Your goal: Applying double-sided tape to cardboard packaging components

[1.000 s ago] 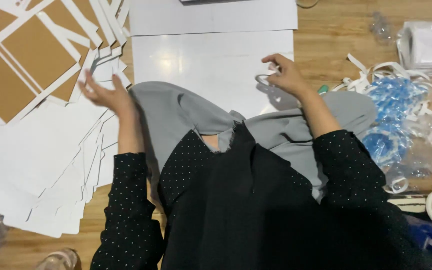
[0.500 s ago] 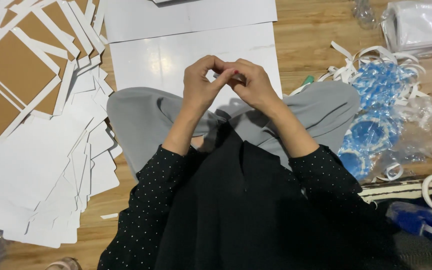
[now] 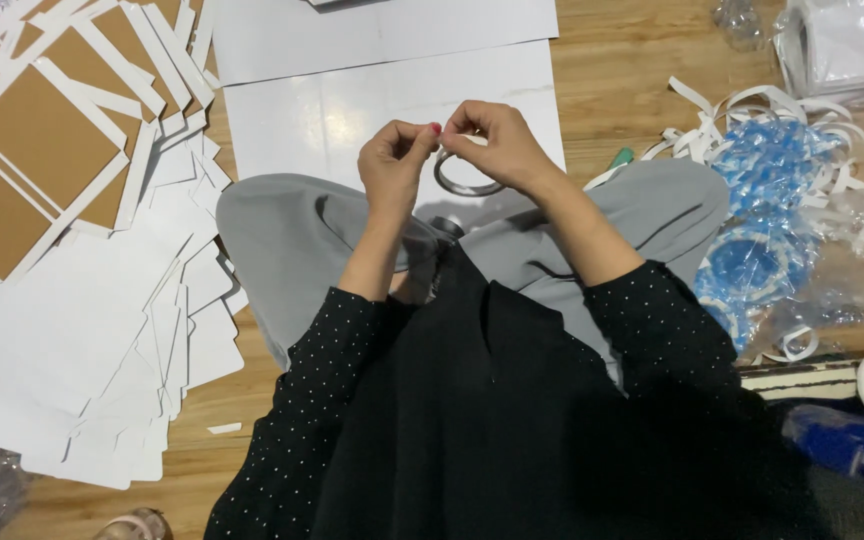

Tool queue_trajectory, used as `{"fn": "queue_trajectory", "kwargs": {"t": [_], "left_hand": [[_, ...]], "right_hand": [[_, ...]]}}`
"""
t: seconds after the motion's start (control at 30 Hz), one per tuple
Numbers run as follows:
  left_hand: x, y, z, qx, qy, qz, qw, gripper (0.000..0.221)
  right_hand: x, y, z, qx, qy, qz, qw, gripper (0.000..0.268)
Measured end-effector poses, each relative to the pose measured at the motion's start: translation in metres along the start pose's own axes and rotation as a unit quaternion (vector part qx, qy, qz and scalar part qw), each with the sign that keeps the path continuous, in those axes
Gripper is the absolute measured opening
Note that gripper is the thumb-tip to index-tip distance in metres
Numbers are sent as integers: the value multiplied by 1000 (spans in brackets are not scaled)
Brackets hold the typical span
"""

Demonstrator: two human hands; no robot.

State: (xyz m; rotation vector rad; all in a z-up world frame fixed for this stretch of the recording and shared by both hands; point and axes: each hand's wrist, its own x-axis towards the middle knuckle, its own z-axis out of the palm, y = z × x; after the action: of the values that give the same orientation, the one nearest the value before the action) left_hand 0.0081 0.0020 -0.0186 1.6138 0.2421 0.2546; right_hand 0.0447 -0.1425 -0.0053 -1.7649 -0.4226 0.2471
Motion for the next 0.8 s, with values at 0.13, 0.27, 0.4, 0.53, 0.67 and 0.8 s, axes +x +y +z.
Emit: {"fn": "queue_trajectory", "kwargs": {"t": [0.13,0.27,0.4,0.53,0.67,0.8], "left_hand": [[18,-2,-3,80,-71,-98,989,19],[75,-68,-27,242,11,-134,961,70],[116,-73,-62,302,-32,-49,952,57],[172,-94,-62,424,-90,119,893,25],[231,-128,-38,527,-118,269,798,36],[272,-141,-2,575,-123,300,751,59]], "right_hand": [[20,22,-15,-133,-49,49,989,11],[41,98,-59,-313,-9,50,948,16],[34,100,-99,-272,22,209,939,46],[36,99,-110,-182,68,298,935,70],[52,108,-110,-264,15,251,931,59],[65,127,-107,-385,-89,273,877,53]]}}
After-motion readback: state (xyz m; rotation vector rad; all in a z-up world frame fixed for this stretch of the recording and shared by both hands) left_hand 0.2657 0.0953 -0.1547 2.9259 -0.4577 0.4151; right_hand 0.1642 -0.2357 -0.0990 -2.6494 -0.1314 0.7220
